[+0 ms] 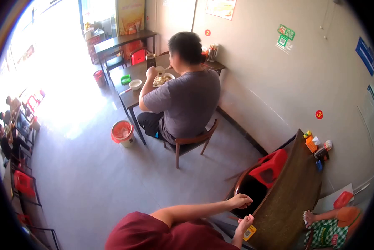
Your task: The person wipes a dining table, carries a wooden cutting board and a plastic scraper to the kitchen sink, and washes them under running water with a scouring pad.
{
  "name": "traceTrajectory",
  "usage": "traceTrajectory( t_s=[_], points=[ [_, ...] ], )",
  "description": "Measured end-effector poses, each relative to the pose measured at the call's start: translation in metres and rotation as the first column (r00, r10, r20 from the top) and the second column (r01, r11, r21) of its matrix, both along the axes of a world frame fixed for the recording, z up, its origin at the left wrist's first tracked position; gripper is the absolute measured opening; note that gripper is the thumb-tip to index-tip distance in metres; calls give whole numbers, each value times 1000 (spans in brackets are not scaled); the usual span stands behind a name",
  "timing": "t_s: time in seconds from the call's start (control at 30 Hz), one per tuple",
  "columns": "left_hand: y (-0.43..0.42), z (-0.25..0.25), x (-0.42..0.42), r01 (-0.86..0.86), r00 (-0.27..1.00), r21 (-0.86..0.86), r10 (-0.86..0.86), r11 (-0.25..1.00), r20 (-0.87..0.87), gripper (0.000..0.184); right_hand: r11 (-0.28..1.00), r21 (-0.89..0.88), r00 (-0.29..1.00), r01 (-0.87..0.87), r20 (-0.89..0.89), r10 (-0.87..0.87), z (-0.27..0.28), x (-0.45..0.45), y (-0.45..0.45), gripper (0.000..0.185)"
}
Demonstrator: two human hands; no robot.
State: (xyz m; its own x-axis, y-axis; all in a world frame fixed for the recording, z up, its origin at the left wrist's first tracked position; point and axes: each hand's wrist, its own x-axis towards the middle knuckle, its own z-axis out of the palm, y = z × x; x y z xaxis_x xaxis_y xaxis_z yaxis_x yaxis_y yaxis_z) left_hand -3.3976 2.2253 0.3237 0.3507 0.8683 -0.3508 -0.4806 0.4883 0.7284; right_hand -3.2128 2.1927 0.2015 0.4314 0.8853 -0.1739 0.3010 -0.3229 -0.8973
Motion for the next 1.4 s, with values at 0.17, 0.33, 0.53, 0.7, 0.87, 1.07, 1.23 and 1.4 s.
traceTrajectory(
  t_s=[0.17,0.33,0.53,0.7,0.87,1.07,1.23,1.4],
  points=[
    [-1,11,-1,18,994,2,-17,1000,-105,20,1000,-24,1000,10,20,-10,15,-2,-12,24],
    [-4,12,-7,0,995,-25,-3,1000,-96,19,999,-37,999,-6,-46,4,5,-5,-7,23],
    [0,-1,-20,-55,997,-24,53,998,-61,21,995,43,995,-94,-28,95,5,-19,6,23],
    [-1,-3,-24,-72,996,-74,76,995,54,22,987,-5,987,-162,6,162,25,-31,9,23],
    [0,5,-18,-37,996,-42,33,998,-79,22,995,20,994,-101,-32,101,14,-22,4,24],
    [4,-7,-13,21,996,6,-20,1000,-86,25,989,151,990,12,-142,10,-53,21,-3,20],
    [17,-11,-10,79,996,-74,-81,994,-24,23,986,152,998,63,-28,-60,-24,18,-10,18],
    [38,10,14,191,978,-100,-198,977,-68,23,985,83,988,154,-2,-154,-15,35,-11,19]
  ],
)
